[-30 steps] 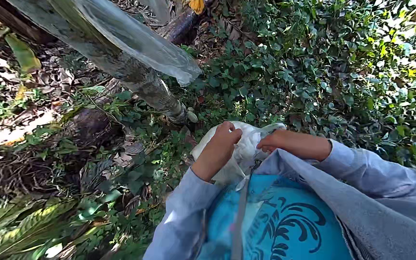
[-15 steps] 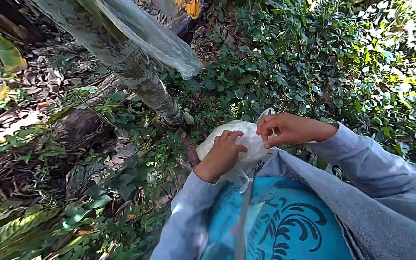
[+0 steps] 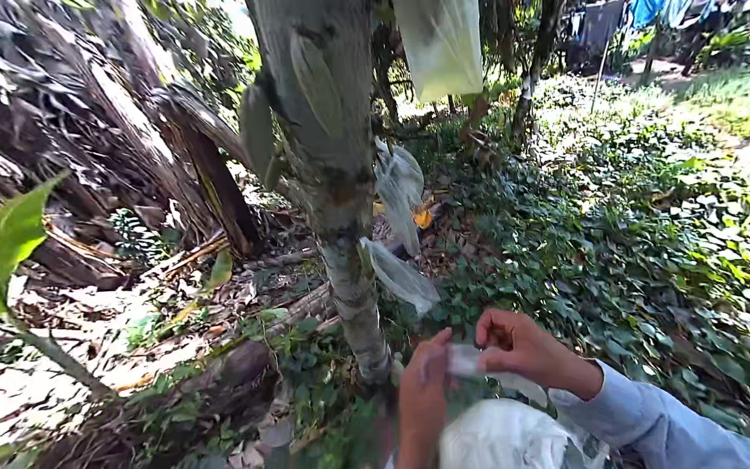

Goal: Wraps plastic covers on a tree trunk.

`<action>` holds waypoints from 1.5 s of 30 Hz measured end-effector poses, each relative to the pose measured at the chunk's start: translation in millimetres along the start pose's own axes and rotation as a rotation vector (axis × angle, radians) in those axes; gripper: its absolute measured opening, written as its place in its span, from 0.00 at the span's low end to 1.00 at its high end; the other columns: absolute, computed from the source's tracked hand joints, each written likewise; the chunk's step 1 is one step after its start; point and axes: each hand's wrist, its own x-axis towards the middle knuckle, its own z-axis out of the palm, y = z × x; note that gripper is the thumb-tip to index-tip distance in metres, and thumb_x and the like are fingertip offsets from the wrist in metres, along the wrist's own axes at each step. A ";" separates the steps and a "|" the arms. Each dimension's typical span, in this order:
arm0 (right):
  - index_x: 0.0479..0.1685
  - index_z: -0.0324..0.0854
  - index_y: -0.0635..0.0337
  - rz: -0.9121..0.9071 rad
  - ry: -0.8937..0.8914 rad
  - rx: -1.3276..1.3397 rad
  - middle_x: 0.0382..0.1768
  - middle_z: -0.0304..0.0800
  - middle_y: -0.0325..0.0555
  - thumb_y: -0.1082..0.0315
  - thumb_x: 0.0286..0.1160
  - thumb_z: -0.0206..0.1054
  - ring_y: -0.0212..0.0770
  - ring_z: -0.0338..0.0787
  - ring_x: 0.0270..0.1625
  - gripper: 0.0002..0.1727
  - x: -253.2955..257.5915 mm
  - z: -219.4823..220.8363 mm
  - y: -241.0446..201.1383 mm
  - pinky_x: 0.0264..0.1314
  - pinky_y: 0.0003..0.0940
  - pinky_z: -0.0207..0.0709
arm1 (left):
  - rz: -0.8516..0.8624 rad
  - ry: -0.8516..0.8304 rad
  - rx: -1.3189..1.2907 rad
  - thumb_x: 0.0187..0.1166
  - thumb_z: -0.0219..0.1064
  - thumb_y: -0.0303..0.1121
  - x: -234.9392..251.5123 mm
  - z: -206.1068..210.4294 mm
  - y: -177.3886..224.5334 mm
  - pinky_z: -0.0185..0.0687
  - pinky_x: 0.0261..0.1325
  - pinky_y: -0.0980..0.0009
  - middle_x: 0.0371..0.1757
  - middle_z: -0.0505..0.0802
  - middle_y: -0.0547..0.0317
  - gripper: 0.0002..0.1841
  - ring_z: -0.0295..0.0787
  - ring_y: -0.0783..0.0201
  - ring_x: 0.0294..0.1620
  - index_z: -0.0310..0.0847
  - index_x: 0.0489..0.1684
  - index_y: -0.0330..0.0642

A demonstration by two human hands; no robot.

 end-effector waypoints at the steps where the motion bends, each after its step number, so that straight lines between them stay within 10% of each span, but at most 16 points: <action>1: 0.50 0.82 0.62 0.024 -0.098 0.005 0.25 0.75 0.26 0.57 0.65 0.80 0.17 0.72 0.25 0.22 2.5 -9.6 -5.1 0.31 0.15 0.68 | 0.015 0.042 0.081 0.88 0.51 0.26 6.0 -3.5 9.2 0.81 0.29 0.85 0.34 0.91 0.66 0.17 0.82 0.83 0.24 0.83 0.61 0.25; 3: 0.51 0.85 0.69 0.051 -0.270 -0.020 0.29 0.84 0.38 0.59 0.70 0.77 0.24 0.79 0.31 0.21 4.4 -25.2 -6.7 0.38 0.24 0.74 | 0.069 0.099 0.205 0.88 0.48 0.24 13.4 -8.6 30.7 0.79 0.31 0.85 0.28 0.88 0.69 0.18 0.80 0.86 0.24 0.81 0.61 0.23; 8: 0.30 0.85 0.68 0.017 -0.357 -0.048 0.19 0.77 0.31 0.62 0.85 0.63 0.18 0.71 0.22 0.18 1.6 -45.5 -1.3 0.28 0.18 0.65 | 0.330 0.329 0.065 0.92 0.44 0.28 46.1 -30.1 65.3 0.85 0.38 0.84 0.29 0.87 0.83 0.17 0.84 0.88 0.28 0.75 0.63 0.27; 11: 0.33 0.89 0.70 -0.070 -0.426 -0.138 0.19 0.84 0.37 0.62 0.83 0.64 0.22 0.77 0.21 0.18 1.2 -78.4 -9.1 0.26 0.22 0.70 | 0.503 0.345 0.089 0.92 0.45 0.28 73.4 -34.0 100.7 0.81 0.44 0.88 0.47 0.89 0.81 0.18 0.82 0.93 0.36 0.75 0.65 0.25; 14: 0.50 0.91 0.57 -0.407 -0.229 -0.077 0.46 0.95 0.32 0.48 0.80 0.69 0.22 0.91 0.49 0.20 27.3 -116.1 -39.9 0.55 0.23 0.85 | 0.857 0.071 0.365 0.91 0.55 0.34 105.0 -8.9 129.7 0.85 0.52 0.84 0.51 0.95 0.64 0.18 0.88 0.86 0.46 0.86 0.61 0.32; 17: 0.88 0.61 0.63 -0.660 -0.191 0.016 0.83 0.73 0.43 0.45 0.82 0.65 0.36 0.80 0.78 0.42 70.0 -118.9 -118.5 0.76 0.35 0.80 | 1.176 -0.053 0.779 0.91 0.53 0.48 130.0 40.1 168.2 0.73 0.71 0.59 0.75 0.80 0.35 0.23 0.78 0.51 0.72 0.81 0.78 0.53; 20: 0.68 0.79 0.60 -0.736 -0.133 0.079 0.52 0.92 0.24 0.63 0.78 0.71 0.18 0.89 0.51 0.21 91.2 -113.9 -167.9 0.56 0.18 0.84 | 1.312 -0.003 0.878 0.90 0.55 0.45 154.2 66.3 210.8 0.71 0.63 0.43 0.74 0.77 0.31 0.25 0.76 0.37 0.68 0.74 0.84 0.50; 23: 0.33 0.88 0.46 -0.748 -0.078 0.161 0.30 0.91 0.18 0.64 0.71 0.74 0.14 0.87 0.34 0.02 98.6 -126.6 -190.4 0.40 0.14 0.83 | 1.100 -0.180 0.701 0.93 0.51 0.43 164.8 68.7 244.1 0.82 0.61 0.68 0.57 0.87 0.52 0.23 0.84 0.66 0.57 0.83 0.72 0.40; 29: 0.40 0.93 0.39 -0.918 -0.338 0.304 0.37 0.95 0.21 0.35 0.76 0.64 0.16 0.90 0.42 0.22 121.0 -161.1 -198.3 0.46 0.16 0.84 | 0.624 -0.540 -0.069 0.86 0.63 0.46 180.1 68.4 270.1 0.91 0.47 0.78 0.36 0.96 0.71 0.13 0.93 0.78 0.37 0.94 0.43 0.57; 34: 0.32 0.85 0.39 -0.886 -0.161 0.184 0.30 0.91 0.19 0.54 0.88 0.51 0.16 0.87 0.35 0.18 147.0 -213.0 -204.8 0.41 0.16 0.82 | 0.822 -0.405 0.714 0.89 0.53 0.34 187.9 46.3 311.0 0.88 0.39 0.79 0.25 0.89 0.75 0.14 0.87 0.80 0.26 0.82 0.64 0.44; 36: 0.31 0.80 0.43 -0.830 -0.082 0.171 0.31 0.91 0.23 0.66 0.85 0.44 0.18 0.88 0.35 0.19 159.3 -228.8 -217.6 0.41 0.17 0.83 | 0.842 -0.361 0.990 0.89 0.57 0.33 190.6 49.1 333.2 0.84 0.42 0.80 0.32 0.90 0.72 0.11 0.86 0.82 0.32 0.82 0.56 0.40; 42: 0.31 0.74 0.49 -0.699 0.070 0.186 0.23 0.82 0.27 0.67 0.91 0.42 0.22 0.82 0.27 0.19 210.9 -246.8 -254.3 0.35 0.20 0.79 | 0.777 -0.320 1.214 0.94 0.49 0.35 228.3 66.7 381.7 0.72 0.35 0.76 0.37 0.89 0.65 0.12 0.78 0.77 0.30 0.78 0.49 0.41; 45: 0.32 0.74 0.50 -0.688 0.067 0.180 0.23 0.78 0.30 0.64 0.91 0.44 0.25 0.78 0.25 0.17 244.9 -249.4 -272.7 0.31 0.22 0.76 | 0.735 -0.185 1.267 0.96 0.43 0.35 246.0 71.7 399.6 0.83 0.43 0.65 0.39 0.86 0.55 0.14 0.84 0.67 0.36 0.73 0.55 0.35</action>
